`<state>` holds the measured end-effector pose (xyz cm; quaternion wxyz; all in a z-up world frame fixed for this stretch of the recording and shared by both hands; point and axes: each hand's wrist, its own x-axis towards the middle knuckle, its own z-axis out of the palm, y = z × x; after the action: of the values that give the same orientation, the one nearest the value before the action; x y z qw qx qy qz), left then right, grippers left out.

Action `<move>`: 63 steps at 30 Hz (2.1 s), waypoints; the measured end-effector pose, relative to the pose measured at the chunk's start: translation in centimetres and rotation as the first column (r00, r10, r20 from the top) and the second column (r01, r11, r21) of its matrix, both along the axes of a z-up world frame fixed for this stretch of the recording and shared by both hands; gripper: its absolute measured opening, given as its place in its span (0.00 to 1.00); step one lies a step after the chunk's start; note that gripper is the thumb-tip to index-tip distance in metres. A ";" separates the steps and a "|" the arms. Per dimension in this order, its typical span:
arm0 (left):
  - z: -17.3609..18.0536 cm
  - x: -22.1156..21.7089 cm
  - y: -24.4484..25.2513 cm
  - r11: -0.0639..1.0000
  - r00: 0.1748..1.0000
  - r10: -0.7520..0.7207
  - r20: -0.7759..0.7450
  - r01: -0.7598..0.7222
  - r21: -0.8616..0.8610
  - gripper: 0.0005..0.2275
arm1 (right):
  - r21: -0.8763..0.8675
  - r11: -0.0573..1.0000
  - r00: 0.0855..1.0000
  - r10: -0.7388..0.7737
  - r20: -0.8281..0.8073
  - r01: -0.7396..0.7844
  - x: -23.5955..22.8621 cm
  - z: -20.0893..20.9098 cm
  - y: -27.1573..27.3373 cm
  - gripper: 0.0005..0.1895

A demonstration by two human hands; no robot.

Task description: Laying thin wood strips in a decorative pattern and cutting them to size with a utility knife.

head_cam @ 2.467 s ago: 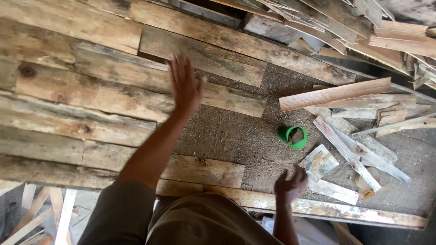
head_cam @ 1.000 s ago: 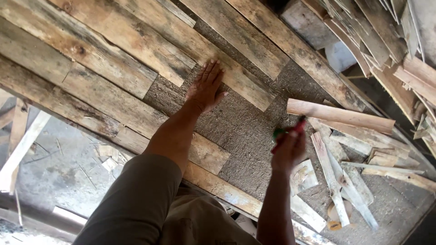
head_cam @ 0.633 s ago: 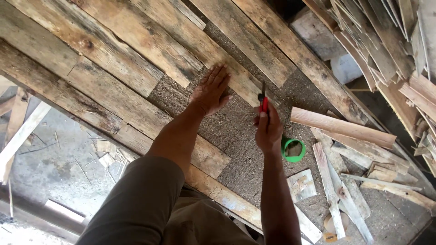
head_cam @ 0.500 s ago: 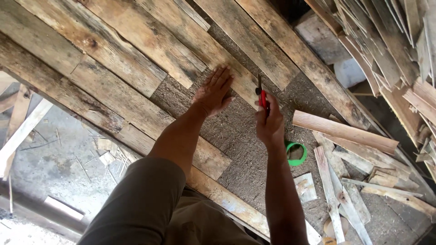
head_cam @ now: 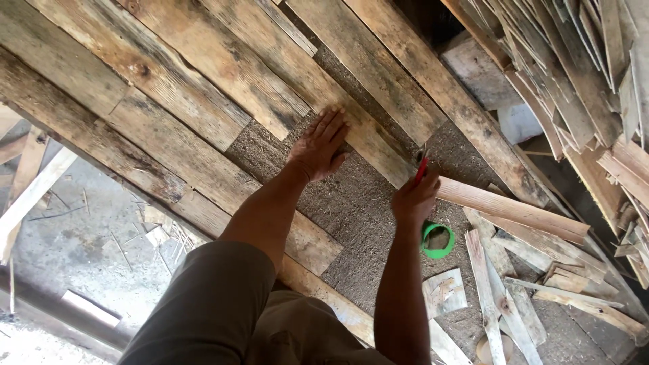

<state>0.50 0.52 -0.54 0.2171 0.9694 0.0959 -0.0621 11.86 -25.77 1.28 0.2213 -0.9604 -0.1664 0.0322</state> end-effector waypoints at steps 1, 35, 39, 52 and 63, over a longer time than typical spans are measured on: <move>-0.1 0.0 -0.1 1.000 1.000 -0.004 -0.011 0.004 -0.009 0.34 | -0.074 0.995 0.997 -0.063 -0.032 0.061 -0.8 -1.5 -0.8 0.20; -2.0 -5.6 8.1 0.892 0.891 0.414 0.185 -0.438 0.112 0.30 | 0.039 0.987 0.980 0.161 -0.114 -0.157 -9.0 0.9 -0.5 0.27; -0.7 -5.7 8.1 0.888 0.884 0.441 0.154 -0.455 0.071 0.30 | 0.079 0.950 0.948 0.309 -0.077 -0.303 -7.3 1.2 4.4 0.20; -0.5 -6.0 8.5 0.857 0.828 0.514 0.225 -0.509 -0.084 0.34 | -0.053 0.725 0.726 0.684 -0.070 -0.687 -4.2 3.5 24.5 0.21; -1.7 -5.9 8.5 0.874 0.862 0.480 0.167 -0.486 -0.002 0.33 | -0.048 0.683 0.684 0.729 -0.017 -0.729 -3.6 0.9 26.5 0.21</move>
<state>-5.37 9.02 -2.27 0.2133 0.9205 0.3188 0.0750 8.28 0.69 2.18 0.1655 -0.8206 -0.5337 0.1199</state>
